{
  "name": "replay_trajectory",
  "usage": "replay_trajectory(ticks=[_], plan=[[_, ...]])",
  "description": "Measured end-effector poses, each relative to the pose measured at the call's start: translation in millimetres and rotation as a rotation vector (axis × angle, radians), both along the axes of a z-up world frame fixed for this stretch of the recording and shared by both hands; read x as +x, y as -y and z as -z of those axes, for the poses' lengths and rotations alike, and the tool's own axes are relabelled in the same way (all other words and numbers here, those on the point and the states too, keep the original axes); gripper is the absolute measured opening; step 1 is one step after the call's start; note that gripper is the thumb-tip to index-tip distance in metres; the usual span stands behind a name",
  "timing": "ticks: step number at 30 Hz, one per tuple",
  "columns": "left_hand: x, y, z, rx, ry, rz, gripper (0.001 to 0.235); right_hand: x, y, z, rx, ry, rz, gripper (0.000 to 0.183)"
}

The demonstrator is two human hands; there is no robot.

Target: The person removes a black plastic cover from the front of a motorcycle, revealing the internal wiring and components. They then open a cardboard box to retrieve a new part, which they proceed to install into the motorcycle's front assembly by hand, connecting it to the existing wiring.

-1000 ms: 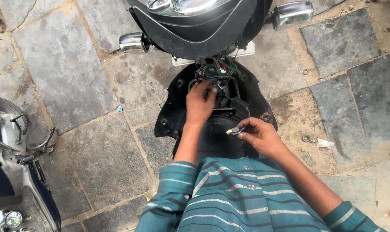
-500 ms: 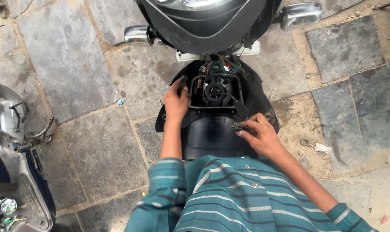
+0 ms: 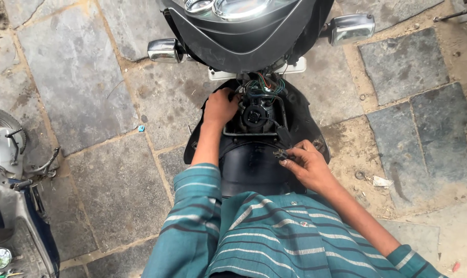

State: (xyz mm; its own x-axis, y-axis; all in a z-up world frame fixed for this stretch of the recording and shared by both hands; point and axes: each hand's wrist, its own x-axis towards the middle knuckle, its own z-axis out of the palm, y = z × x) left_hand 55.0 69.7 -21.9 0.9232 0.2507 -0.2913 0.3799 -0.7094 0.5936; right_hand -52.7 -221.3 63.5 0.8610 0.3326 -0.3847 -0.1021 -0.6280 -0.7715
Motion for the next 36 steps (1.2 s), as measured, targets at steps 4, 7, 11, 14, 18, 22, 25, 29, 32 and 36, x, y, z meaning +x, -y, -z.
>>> replay_trajectory(ticks=[4, 7, 11, 14, 18, 22, 25, 29, 32, 36], plan=[[-18.6, -11.7, 0.2, -0.018, 0.081, 0.112, 0.03, -1.9, -1.5, -2.2, -0.001, -0.014, -0.007, 0.027], [-27.5, -16.4, -5.3, -0.062, 0.214, 0.163, 0.028, 0.6, -1.7, 0.3, -0.004, -0.017, -0.012, 0.027], [-39.7, -12.1, -35.3, -0.156, 0.101, 0.09, 0.028, -0.4, -1.6, 3.8, -0.005, -0.026, -0.011, 0.028], [-49.0, -7.9, -13.9, -0.159, 0.054, 0.039, 0.029, 0.8, -4.2, 1.6, 0.004, -0.017, -0.021, 0.028], [-53.6, -1.1, -11.1, -0.128, 0.195, 0.015, 0.029, 1.9, -7.4, 1.8, -0.006, -0.013, -0.001, 0.028], [-50.8, -4.7, -15.7, -0.144, 0.201, -0.008, 0.032, 7.0, -10.9, -3.0, 0.014, 0.039, -0.025, 0.03], [-49.8, -9.1, -15.1, -0.138, 0.154, 0.041, 0.034, 7.7, -10.3, -2.8, 0.016, 0.042, -0.046, 0.032], [-52.9, -18.5, -1.3, -0.101, 0.099, 0.114, 0.034, 5.9, -8.5, 4.2, -0.007, 0.046, -0.07, 0.034], [-57.8, -14.4, -13.8, -0.079, 0.151, 0.143, 0.045, 6.8, -7.3, 6.4, 0.052, 0.111, -0.078, 0.033], [-66.9, -10.6, 10.3, -0.021, 0.149, 0.128, 0.051, 7.7, -8.5, 5.9, 0.041, 0.07, -0.064, 0.033]])
